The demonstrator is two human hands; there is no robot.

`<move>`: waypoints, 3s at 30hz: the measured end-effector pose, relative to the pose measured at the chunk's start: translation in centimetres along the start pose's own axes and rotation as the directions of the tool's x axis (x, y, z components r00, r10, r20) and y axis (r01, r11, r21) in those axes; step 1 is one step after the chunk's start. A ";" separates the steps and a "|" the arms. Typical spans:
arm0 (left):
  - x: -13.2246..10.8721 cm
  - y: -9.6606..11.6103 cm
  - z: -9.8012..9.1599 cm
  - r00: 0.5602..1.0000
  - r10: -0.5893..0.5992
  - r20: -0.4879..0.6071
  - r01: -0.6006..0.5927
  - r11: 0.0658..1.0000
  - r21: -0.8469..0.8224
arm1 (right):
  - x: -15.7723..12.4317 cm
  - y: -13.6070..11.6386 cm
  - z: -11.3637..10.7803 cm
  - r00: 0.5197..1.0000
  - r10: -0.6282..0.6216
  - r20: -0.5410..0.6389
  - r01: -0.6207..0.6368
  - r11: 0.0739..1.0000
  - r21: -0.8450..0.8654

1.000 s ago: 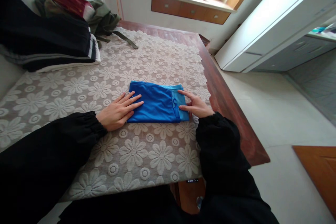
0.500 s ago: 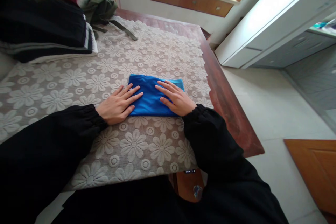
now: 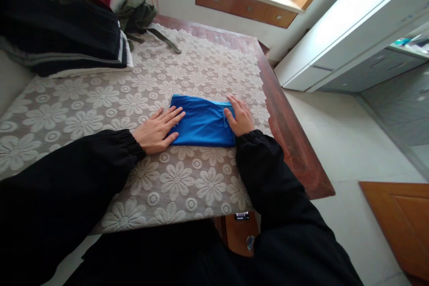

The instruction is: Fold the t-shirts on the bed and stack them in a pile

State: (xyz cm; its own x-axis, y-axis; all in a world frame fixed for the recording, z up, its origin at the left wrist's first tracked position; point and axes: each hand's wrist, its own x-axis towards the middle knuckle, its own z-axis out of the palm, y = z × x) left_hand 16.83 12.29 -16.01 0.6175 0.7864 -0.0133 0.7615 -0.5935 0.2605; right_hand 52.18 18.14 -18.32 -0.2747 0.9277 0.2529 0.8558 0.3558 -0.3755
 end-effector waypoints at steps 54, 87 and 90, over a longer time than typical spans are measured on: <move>-0.2 0.0 0.1 1.000 -0.015 0.007 0.015 0.999 0.046 | -1.8 -1.5 -3.6 0.903 0.198 0.382 -0.409 0.671 0.618; -0.1 -0.2 1.2 0.992 -0.068 -0.104 0.074 0.996 0.054 | 6.0 3.9 -8.1 0.894 0.114 0.434 -0.331 0.820 0.466; -0.2 -0.2 1.1 0.994 -0.050 -0.094 0.058 0.995 0.082 | 8.8 7.4 -8.7 0.932 0.177 0.317 -0.305 0.856 0.417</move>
State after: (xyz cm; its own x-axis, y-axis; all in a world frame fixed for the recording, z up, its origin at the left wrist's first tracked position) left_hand 16.73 12.09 -17.11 0.5572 0.8279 0.0643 0.8096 -0.5588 0.1795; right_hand 59.89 27.90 -11.11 -0.2431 0.9633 -0.1137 0.6340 0.0691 -0.7703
